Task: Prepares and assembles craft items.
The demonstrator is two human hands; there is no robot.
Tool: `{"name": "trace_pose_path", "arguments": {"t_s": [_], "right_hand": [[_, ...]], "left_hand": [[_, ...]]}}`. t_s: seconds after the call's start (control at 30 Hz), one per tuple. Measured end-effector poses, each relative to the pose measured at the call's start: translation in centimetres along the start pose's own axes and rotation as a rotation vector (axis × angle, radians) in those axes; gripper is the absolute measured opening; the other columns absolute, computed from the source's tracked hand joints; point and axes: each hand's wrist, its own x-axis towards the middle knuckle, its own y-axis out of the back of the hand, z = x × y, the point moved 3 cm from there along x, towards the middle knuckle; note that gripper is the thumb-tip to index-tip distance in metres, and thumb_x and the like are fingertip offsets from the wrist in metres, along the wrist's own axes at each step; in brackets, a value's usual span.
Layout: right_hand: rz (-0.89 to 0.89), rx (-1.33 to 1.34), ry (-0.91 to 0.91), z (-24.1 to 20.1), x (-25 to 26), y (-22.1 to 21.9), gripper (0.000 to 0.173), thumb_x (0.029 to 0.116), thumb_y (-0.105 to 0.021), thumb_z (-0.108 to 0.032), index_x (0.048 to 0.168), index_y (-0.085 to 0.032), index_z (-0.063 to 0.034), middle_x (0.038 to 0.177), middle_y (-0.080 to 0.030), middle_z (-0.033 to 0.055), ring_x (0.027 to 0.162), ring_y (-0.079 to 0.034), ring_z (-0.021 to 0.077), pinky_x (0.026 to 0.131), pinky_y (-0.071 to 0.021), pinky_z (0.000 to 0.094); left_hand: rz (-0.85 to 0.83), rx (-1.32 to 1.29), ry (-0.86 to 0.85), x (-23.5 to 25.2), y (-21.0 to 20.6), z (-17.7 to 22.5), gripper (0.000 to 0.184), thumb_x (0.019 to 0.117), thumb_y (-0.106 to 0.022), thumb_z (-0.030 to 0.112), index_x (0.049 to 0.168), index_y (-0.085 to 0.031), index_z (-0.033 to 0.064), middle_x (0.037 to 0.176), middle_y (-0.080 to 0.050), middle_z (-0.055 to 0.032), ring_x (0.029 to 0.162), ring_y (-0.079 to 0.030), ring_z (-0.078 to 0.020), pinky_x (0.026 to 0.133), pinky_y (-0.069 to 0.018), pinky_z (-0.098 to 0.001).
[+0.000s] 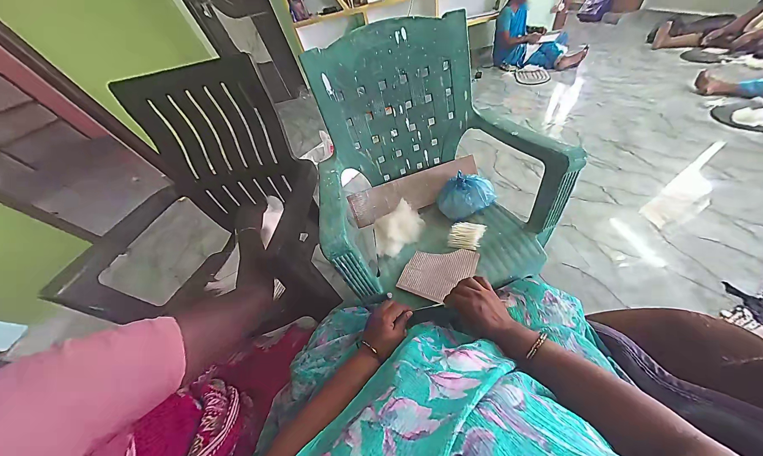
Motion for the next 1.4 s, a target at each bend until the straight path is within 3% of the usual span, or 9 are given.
{"name": "trace_pose_path", "arguments": {"t_s": [0.17, 0.23, 0.37, 0.5, 0.6, 0.83, 1.03, 1.2, 1.4], "right_hand": [[0.032, -0.026, -0.088, 1.4, 0.3, 0.6, 0.016, 0.0963, -0.061, -0.013, 0.088, -0.074, -0.0123, 0.091, -0.075, 0.0049, 0.099, -0.071, 0.028, 0.091, -0.0521, 0.0523], [0.032, 0.028, -0.205, 2.6, 0.6, 1.6, 0.016, 0.0965, -0.061, -0.011, 0.091, -0.076, -0.0097, 0.094, -0.076, 0.0088, 0.102, -0.07, 0.0324, 0.093, -0.0508, 0.0567], [-0.016, 0.139, -0.543, 7.8, 2.7, 3.7, 0.022, 0.0999, -0.06, -0.017, 0.108, -0.077, -0.0045, 0.112, -0.073, 0.0183, 0.116, -0.063, 0.0409, 0.103, -0.0427, 0.0624], [0.071, 0.105, -0.686, 13.4, 6.1, 3.9, 0.02, 0.1004, -0.063, -0.018, 0.108, -0.076, -0.0041, 0.114, -0.071, 0.0199, 0.118, -0.061, 0.0425, 0.101, -0.0429, 0.0635], [0.03, 0.087, -0.726, 16.6, 8.4, 2.0, 0.019, 0.1005, -0.063, -0.016, 0.106, -0.077, -0.0038, 0.112, -0.071, 0.0212, 0.117, -0.06, 0.0441, 0.101, -0.0422, 0.0649], [-0.204, 0.007, -0.712, 19.7, 10.2, -2.5, 0.021, 0.1009, -0.062, -0.018, 0.101, -0.077, -0.0038, 0.111, -0.07, 0.0244, 0.117, -0.059, 0.0481, 0.094, -0.0441, 0.069], [-0.115, 0.02, -0.664, 20.6, 9.4, -1.2, 0.024, 0.1031, -0.058, -0.017, 0.106, -0.075, -0.0005, 0.115, -0.068, 0.0267, 0.115, -0.059, 0.0494, 0.095, -0.0449, 0.0683], [-0.244, 0.03, -0.604, 20.2, 8.8, -0.8, 0.026, 0.1041, -0.06, -0.024, 0.109, -0.077, -0.004, 0.118, -0.069, 0.0223, 0.121, -0.058, 0.0458, 0.098, -0.0421, 0.0686], [-0.109, 0.083, -0.441, 16.8, 12.9, -1.3, 0.02, 0.0989, -0.066, -0.018, 0.109, -0.076, -0.0029, 0.116, -0.069, 0.0239, 0.116, -0.061, 0.0455, 0.1, -0.0448, 0.0642]], "left_hand": [[0.125, 0.032, -0.002, 0.1, -0.1, -1.4, 0.021, 0.0969, -0.061, 0.014, 0.098, -0.077, 0.0001, 0.095, -0.074, -0.0156, 0.094, -0.073, -0.0287, 0.089, -0.0587, -0.0429], [0.174, 0.006, 0.046, 0.2, -0.1, -1.9, 0.021, 0.0962, -0.061, 0.012, 0.098, -0.077, -0.0018, 0.096, -0.074, -0.0171, 0.092, -0.073, -0.0283, 0.088, -0.0591, -0.0417], [0.194, -0.042, 0.171, 0.7, -0.3, -2.5, 0.024, 0.0977, -0.059, 0.013, 0.103, -0.075, -0.0044, 0.1, -0.073, -0.0193, 0.095, -0.072, -0.0294, 0.089, -0.058, -0.0433], [0.167, -0.023, 0.158, 0.7, -1.0, -2.9, 0.027, 0.0985, -0.059, 0.019, 0.101, -0.076, -0.0015, 0.099, -0.074, -0.0166, 0.091, -0.073, -0.0255, 0.085, -0.0598, -0.041], [0.184, -0.013, 0.097, 0.7, -1.4, -3.0, 0.026, 0.0972, -0.06, 0.021, 0.097, -0.077, 0.0014, 0.093, -0.074, -0.0124, 0.086, -0.072, -0.0195, 0.081, -0.0599, -0.0343], [0.193, -0.031, 0.093, 0.8, -1.6, -3.6, 0.024, 0.0968, -0.061, 0.021, 0.095, -0.077, 0.0029, 0.093, -0.075, -0.0101, 0.09, -0.072, -0.0143, 0.085, -0.0584, -0.0273], [0.196, -0.053, 0.094, 1.1, -1.8, -3.6, 0.024, 0.0976, -0.062, 0.023, 0.095, -0.077, 0.0044, 0.094, -0.075, -0.0087, 0.088, -0.072, -0.0128, 0.084, -0.0587, -0.0269], [0.23, -0.079, 0.062, 1.3, -1.9, -3.4, 0.023, 0.097, -0.062, 0.02, 0.094, -0.077, 0.0028, 0.093, -0.075, -0.0106, 0.089, -0.073, -0.0155, 0.085, -0.0591, -0.0279], [0.228, -0.105, 0.077, 1.6, -1.8, -3.6, 0.024, 0.099, -0.06, 0.02, 0.097, -0.076, 0.0016, 0.094, -0.074, -0.0124, 0.086, -0.072, -0.0165, 0.08, -0.0593, -0.0273]]}}
